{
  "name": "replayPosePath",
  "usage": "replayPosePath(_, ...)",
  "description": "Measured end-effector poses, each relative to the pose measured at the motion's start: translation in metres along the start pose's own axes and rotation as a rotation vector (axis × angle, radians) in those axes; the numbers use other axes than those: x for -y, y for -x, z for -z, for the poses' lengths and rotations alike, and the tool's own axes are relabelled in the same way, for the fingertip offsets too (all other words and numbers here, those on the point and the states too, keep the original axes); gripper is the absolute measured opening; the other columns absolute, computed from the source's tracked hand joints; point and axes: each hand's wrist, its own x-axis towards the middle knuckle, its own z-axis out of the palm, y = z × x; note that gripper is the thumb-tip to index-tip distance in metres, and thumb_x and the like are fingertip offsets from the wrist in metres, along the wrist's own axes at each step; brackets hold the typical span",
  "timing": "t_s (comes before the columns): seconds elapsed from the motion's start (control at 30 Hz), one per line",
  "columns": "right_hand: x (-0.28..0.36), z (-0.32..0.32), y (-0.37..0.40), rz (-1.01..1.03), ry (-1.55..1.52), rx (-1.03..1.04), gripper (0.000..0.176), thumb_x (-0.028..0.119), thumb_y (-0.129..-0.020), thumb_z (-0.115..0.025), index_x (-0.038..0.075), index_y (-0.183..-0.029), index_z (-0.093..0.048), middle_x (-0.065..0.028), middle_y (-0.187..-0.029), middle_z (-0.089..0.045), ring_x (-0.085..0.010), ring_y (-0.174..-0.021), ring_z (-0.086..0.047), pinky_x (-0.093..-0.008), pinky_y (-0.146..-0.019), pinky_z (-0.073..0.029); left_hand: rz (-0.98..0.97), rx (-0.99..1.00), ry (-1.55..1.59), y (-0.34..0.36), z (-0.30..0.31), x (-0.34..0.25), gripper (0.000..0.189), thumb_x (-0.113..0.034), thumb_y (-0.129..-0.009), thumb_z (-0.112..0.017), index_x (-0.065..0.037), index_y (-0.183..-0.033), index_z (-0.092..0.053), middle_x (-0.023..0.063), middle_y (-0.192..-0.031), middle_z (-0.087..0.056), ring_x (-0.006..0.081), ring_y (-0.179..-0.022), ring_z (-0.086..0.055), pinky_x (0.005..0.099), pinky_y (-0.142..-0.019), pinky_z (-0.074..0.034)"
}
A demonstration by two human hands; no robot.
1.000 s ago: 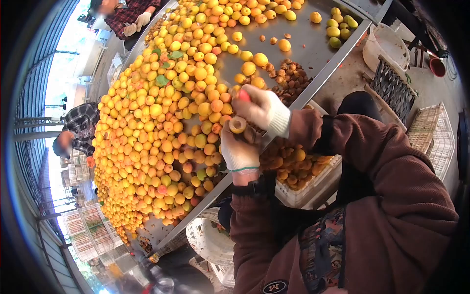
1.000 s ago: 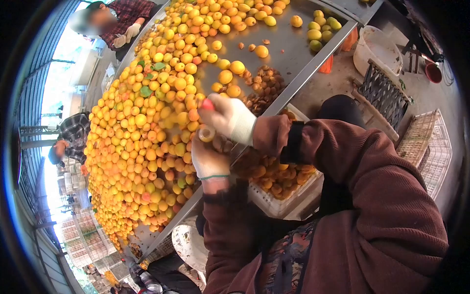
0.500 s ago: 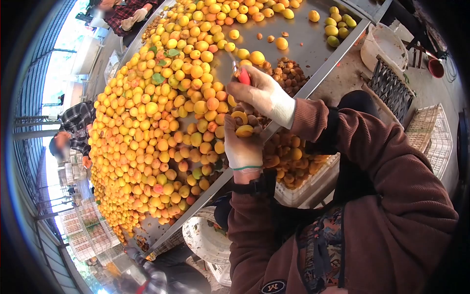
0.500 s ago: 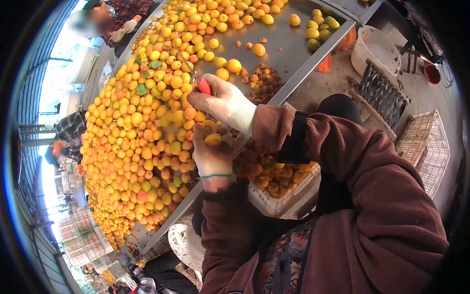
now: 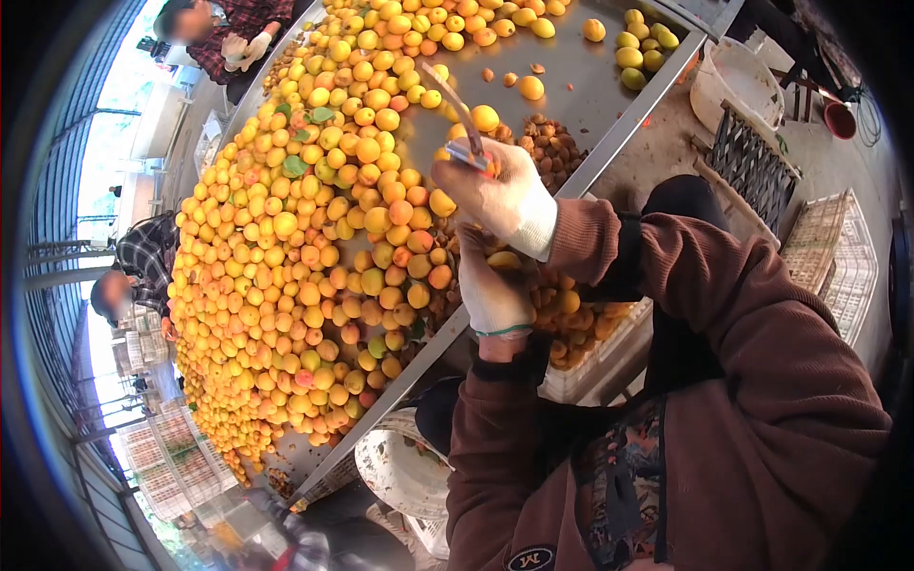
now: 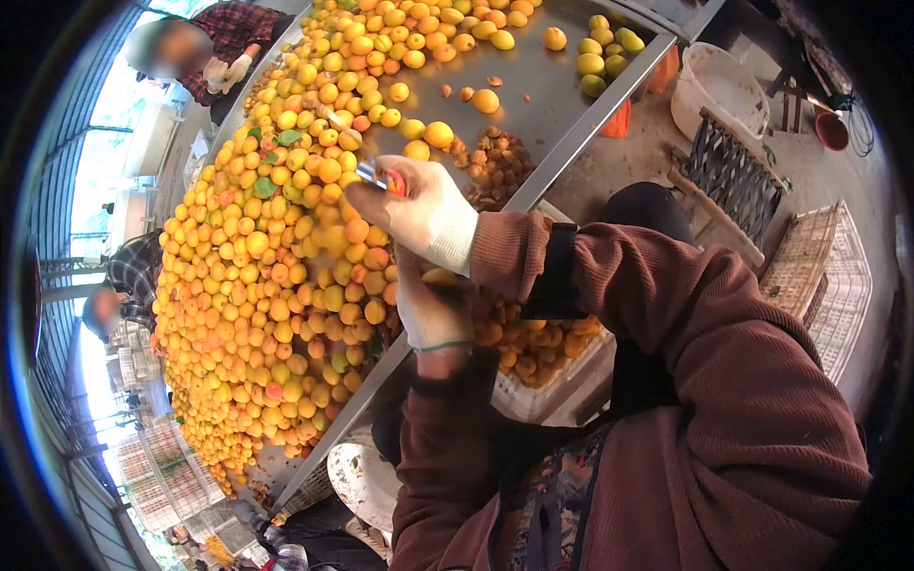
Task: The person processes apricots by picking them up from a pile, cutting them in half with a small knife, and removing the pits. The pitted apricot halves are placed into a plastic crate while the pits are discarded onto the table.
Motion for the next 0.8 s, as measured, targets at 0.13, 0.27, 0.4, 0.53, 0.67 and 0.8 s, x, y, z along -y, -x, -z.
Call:
replayPosePath(0.13,-0.007,-0.003,0.008,0.376,0.400,0.183,0.014,0.013,-0.088,-0.068,0.003,-0.085,-0.060,-0.0003,-0.072,-0.055,-0.0108,-0.068,-0.054,-0.0278,-0.062,-0.046,0.046,-0.116,0.238,-0.009,-0.019,0.044,0.043,-0.006,-0.078,-0.068,0.003,-0.118,-0.055,0.0137,-0.093,-0.069,0.0215,-0.087,-0.067,0.0341,-0.075,-0.052)
replayPosePath(0.27,-0.018,-0.013,-0.006,-0.012,0.062,-0.119,0.012,0.015,-0.089,-0.067,0.005,-0.087,-0.060,0.0004,-0.070,-0.057,-0.0081,-0.063,-0.055,-0.0220,-0.056,-0.044,-0.108,-0.165,0.032,-0.006,-0.010,0.005,0.032,-0.003,-0.080,-0.063,0.002,-0.110,-0.053,0.0189,-0.084,-0.065,0.0336,-0.077,-0.066,0.0376,-0.069,-0.051)
replayPosePath(0.4,-0.004,0.007,-0.022,-0.352,-0.434,-0.159,0.029,0.022,-0.087,-0.060,0.014,-0.066,-0.040,0.0045,-0.050,-0.035,-0.0086,-0.036,-0.029,-0.0272,-0.035,-0.022,0.150,-0.090,0.177,-0.006,-0.005,-0.013,0.023,0.001,-0.078,-0.062,0.002,-0.096,-0.047,0.0152,-0.075,-0.058,0.0321,-0.068,-0.061,0.0386,-0.062,-0.049)
replayPosePath(0.53,-0.011,0.014,-0.021,-0.396,-0.540,-0.131,0.031,0.023,-0.087,-0.060,0.016,-0.065,-0.038,0.0050,-0.050,-0.032,-0.0081,-0.037,-0.027,-0.0265,-0.036,-0.019,0.125,-0.020,0.147,-0.010,0.001,-0.013,0.016,0.002,-0.084,-0.058,0.001,-0.096,-0.048,0.0104,-0.074,-0.058,0.0232,-0.067,-0.062,0.0309,-0.057,-0.048)
replayPosePath(0.67,-0.014,0.016,-0.026,-0.453,-0.599,-0.157,0.032,0.023,-0.087,-0.059,0.016,-0.065,-0.037,0.0047,-0.051,-0.032,-0.0083,-0.037,-0.026,-0.0267,-0.036,-0.018,0.630,0.067,1.020,-0.017,0.005,-0.002,0.021,-0.025,-0.097,-0.048,-0.005,-0.094,-0.054,0.0031,-0.072,-0.058,0.0115,-0.058,-0.058,0.0205,-0.048,-0.044)
replayPosePath(0.8,-0.008,0.002,-0.019,-0.300,-0.338,-0.028,0.040,0.029,-0.094,-0.050,0.018,-0.061,-0.030,0.0068,-0.052,-0.027,-0.0073,-0.040,-0.022,-0.0258,-0.037,-0.018,0.270,0.095,0.364,-0.023,-0.004,0.056,0.032,-0.038,-0.101,-0.042,-0.009,-0.096,-0.056,0.0019,-0.073,-0.061,0.0084,-0.053,-0.058,0.0164,-0.043,-0.043)
